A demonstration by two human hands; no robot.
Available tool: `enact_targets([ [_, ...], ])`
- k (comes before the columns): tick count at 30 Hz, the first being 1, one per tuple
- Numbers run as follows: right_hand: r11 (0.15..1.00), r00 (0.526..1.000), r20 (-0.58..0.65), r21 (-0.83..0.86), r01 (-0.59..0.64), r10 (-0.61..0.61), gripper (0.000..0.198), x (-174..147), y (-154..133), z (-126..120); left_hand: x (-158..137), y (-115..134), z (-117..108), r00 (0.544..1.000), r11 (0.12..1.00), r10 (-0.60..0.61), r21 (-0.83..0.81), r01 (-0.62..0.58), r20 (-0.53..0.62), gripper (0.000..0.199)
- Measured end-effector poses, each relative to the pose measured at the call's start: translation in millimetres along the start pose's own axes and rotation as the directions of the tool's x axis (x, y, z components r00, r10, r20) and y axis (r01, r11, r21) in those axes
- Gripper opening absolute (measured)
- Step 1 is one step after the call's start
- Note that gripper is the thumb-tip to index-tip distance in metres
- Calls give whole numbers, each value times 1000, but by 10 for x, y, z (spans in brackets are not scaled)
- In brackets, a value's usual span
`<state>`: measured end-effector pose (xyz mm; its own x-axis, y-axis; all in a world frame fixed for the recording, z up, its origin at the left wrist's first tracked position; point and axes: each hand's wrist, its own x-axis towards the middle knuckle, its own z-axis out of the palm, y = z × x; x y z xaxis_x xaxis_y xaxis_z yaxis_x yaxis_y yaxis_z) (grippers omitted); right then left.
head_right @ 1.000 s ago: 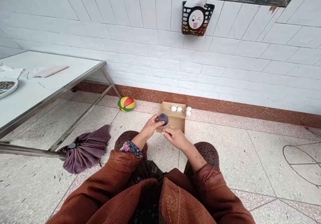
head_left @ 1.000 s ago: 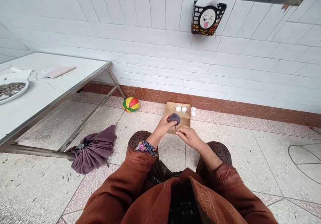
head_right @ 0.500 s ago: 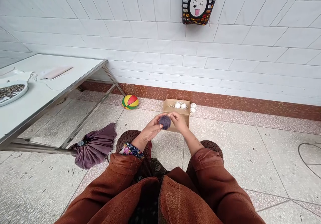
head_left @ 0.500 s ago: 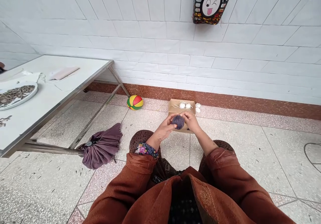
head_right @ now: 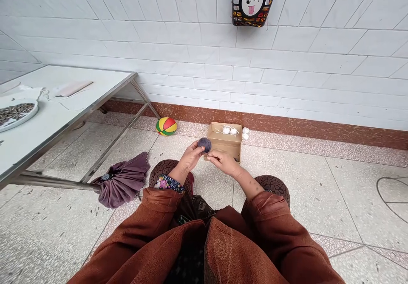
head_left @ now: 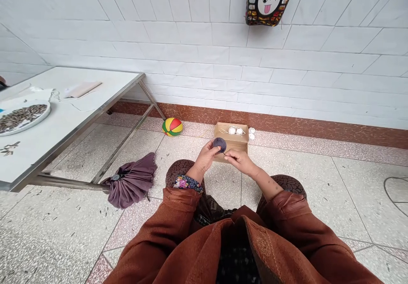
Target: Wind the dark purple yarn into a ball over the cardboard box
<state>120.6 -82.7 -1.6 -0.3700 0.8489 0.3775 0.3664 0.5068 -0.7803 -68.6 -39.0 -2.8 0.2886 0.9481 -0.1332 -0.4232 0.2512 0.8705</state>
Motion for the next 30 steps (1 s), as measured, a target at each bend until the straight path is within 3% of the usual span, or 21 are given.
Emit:
enact_targets([
  [4,991,999,-9,122,-46,47,30,261,-110,-288,-12,-73,12,996,987,-14,161,0,84,52],
  [8,980,986,-118,175,-92,114,33,474,12,-470,-31,-129,30,963,971,-107,235,48,247,59],
  [12,939,942,-199,270,-213,271,39,486,259,-401,-57,-130,55,926,990,-117,115,81,358,88],
  [15,904,904,-237,333,-268,356,38,428,391,-238,-78,-90,113,919,990,-138,30,136,370,92],
  [19,898,884,-259,320,-301,389,32,345,463,-57,-79,-35,222,932,988,-107,-69,139,345,77],
  [24,940,905,-252,85,-332,342,21,197,438,-17,19,-51,223,983,993,-40,-101,59,181,54],
  [27,969,960,-137,-11,-247,244,23,88,352,-63,101,-89,142,999,995,-11,-94,15,51,46],
  [30,991,990,45,9,-136,136,30,-10,234,-121,155,-130,64,997,998,28,-56,-32,-67,43],
])
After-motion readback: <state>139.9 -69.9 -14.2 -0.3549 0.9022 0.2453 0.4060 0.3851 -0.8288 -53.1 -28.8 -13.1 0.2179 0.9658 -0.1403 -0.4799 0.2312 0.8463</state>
